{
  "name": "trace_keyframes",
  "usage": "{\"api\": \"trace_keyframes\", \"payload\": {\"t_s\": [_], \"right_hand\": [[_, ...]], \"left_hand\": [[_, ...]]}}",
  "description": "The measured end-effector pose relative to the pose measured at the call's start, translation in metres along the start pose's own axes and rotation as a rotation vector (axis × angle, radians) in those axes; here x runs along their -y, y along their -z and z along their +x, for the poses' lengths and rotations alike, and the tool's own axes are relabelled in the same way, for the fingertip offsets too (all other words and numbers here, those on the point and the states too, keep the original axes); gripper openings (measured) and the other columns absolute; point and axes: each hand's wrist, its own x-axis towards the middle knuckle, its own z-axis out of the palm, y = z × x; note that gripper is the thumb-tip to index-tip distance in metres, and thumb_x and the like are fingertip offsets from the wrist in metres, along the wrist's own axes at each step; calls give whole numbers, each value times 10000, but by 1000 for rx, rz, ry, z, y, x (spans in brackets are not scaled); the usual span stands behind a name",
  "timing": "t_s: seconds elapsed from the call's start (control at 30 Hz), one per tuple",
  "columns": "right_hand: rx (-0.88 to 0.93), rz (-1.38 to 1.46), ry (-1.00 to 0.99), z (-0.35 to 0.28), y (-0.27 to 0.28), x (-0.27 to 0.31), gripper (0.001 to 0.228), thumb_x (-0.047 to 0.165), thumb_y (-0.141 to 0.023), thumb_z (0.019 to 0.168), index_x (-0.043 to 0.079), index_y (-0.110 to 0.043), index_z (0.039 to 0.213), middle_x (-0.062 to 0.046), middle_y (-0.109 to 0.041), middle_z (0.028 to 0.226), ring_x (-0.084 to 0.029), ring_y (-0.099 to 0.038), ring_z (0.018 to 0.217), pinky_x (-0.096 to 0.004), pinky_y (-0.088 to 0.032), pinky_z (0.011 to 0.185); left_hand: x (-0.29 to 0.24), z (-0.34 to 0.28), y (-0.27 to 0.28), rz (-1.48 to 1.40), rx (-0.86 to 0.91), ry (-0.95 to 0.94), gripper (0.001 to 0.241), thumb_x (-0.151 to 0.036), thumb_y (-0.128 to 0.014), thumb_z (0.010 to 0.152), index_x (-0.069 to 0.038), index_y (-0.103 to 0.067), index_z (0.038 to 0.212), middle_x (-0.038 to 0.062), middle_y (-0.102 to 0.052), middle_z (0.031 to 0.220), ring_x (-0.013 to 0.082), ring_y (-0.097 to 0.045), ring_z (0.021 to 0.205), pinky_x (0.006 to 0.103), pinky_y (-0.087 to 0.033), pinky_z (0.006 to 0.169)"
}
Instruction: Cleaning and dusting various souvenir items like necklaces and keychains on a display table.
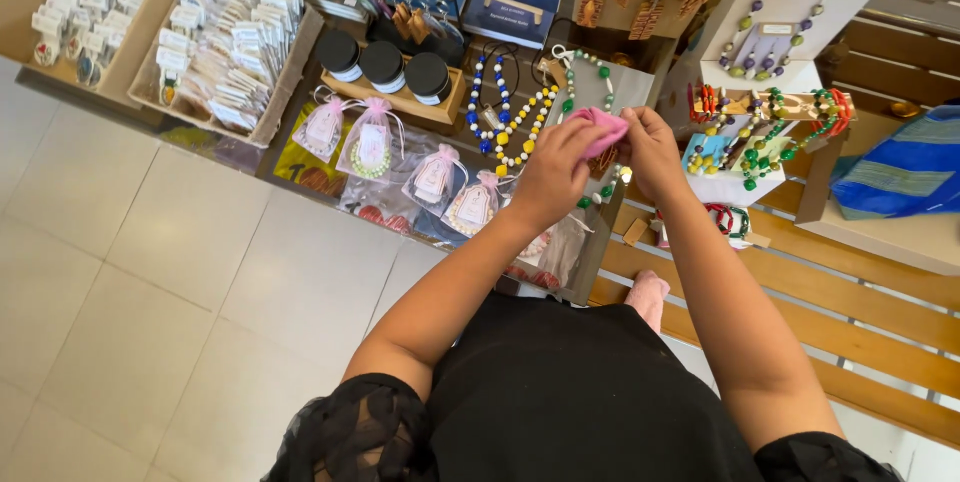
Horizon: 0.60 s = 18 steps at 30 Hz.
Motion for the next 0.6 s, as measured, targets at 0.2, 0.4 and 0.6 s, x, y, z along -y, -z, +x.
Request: {"api": "trace_keyframes", "payload": {"t_s": [0.2,0.4,0.6], "right_hand": [[-44,183,-5,-32,-39,54,192,319,-473,1064,145,-523,1001,-104,-751,1060,-213,-748,911,-392,-619,766],[-34,361,51,-7,-18,16,179,297,-505,1187,130,-546,1135,-114,-671,1161,-221,-669,1063,-524,-625,844],[-63,493,141,-8,-34,29,233,303,-428,1174,112,-522,1081,-230,-630,1297,-414,-681,1285,-617,-602,1025]], "left_hand": [[16,4,19,91,208,-58,436,26,-644,837,-179,-700,1218,50,-668,1270,321,-591,1172,404,-491,1058],[-13,37,55,45,41,-153,507,37,-647,797,-152,-666,1268,91,-619,1307,329,-572,1195,426,-477,1067],[27,10,46,70,158,-256,454,22,-672,813,-216,-696,1199,29,-641,1267,300,-582,1197,416,-492,1070]]}}
